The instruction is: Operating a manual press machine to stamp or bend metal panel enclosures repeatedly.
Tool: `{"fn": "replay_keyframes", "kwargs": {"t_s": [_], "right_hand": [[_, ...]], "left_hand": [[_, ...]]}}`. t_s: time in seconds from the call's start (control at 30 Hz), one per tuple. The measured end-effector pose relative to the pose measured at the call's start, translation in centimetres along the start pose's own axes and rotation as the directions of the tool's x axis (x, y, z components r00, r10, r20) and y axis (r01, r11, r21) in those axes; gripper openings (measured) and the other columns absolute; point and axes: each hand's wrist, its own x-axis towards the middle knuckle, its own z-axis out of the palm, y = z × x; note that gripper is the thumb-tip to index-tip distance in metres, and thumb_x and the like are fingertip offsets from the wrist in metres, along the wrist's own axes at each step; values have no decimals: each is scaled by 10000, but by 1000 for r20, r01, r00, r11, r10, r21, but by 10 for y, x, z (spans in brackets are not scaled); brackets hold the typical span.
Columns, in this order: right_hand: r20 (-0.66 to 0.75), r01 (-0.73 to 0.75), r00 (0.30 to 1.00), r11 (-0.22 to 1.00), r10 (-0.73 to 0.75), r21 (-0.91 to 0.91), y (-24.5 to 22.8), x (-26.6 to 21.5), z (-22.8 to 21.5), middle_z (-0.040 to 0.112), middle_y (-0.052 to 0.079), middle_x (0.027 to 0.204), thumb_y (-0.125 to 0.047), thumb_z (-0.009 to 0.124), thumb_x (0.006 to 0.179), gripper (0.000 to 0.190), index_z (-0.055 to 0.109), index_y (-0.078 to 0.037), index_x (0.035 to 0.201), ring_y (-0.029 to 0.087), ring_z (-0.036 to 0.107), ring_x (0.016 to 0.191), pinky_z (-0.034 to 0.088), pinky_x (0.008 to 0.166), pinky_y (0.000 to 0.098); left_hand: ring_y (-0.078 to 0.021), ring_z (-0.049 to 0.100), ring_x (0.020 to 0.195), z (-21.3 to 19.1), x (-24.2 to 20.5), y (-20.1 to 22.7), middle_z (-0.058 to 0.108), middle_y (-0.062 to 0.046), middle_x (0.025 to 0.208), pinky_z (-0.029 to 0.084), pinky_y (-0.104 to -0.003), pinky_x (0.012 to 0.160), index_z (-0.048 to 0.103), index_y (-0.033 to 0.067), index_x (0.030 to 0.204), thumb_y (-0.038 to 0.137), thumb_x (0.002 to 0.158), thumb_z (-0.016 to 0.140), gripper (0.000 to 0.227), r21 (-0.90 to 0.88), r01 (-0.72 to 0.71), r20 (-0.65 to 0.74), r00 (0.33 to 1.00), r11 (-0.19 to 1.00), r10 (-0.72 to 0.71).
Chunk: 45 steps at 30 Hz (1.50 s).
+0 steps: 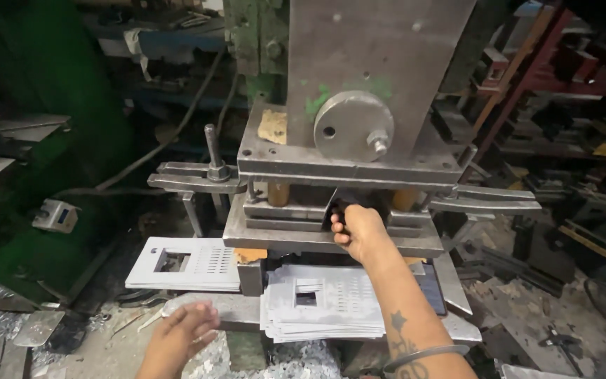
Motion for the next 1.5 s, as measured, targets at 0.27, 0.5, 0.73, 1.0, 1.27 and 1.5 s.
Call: {"fn": "replay_keyframes", "kwargs": {"t_s": [0.27, 0.5, 0.73, 1.0, 1.27, 1.5], "right_hand": [[-44, -6, 999, 1000, 6, -9, -5, -5, 6, 593, 93, 760, -24, 411, 960, 170, 575, -12, 915, 129, 468, 515, 272, 386, 275], [-75, -35, 996, 977, 52, 209, 7, -30, -10, 675, 78, 829, -47, 454, 980, 157, 606, -37, 943, 132, 559, 608, 362, 494, 281], [-143, 227, 968, 965, -208, 134, 126, -137, -64, 679, 96, 760, -187, 623, 944, 181, 679, -15, 926, 166, 544, 572, 428, 483, 291], [-92, 39, 992, 915, -83, -401, 314, -60, -160, 768, 140, 644, -445, 757, 865, 478, 790, 16, 744, 175, 674, 506, 533, 525, 300], [-90, -123, 991, 953, 102, -275, 373, -30, -201, 848, 131, 771, -504, 695, 857, 520, 841, -10, 930, 204, 759, 672, 552, 679, 311], [16, -375, 925, 904, 380, 203, 322, -48, -170, 736, 212, 1229, -622, 610, 829, 745, 609, -23, 1270, 341, 761, 994, 614, 870, 458]], "left_hand": [[-355, 752, 1090, -97, 111, -139, 777, -201, 1166, 579, -462, 958, 663, -15, 1246, 217, 964, 597, 371, -58, -24, 203, 979, 998, 36], [-278, 790, 1113, -158, 91, -138, 771, -129, 1182, 551, -343, 1048, 606, 22, 1260, 237, 1004, 499, 351, 319, -314, 411, 896, 894, 169], [-301, 744, 1077, -92, 19, -65, 787, -157, 1156, 542, -412, 885, 705, 46, 1248, 234, 1010, 600, 321, 116, 22, -46, 999, 993, -17], [-220, 781, 901, 113, -119, 30, 811, -118, 994, 586, -327, 823, 759, 101, 1133, 377, 918, 650, 367, 497, -670, 360, 737, 551, 572], [-397, 577, 1212, 223, -43, 23, 639, -209, 1270, 413, -524, 1054, 615, 3, 1266, 518, 1012, 421, 606, 653, -743, 740, 585, -145, 332], [-395, 617, 1185, 236, -53, 33, 673, -211, 1229, 461, -517, 1063, 672, 60, 1209, 650, 1016, 334, 707, 772, -607, 632, 765, -186, 126]]}}
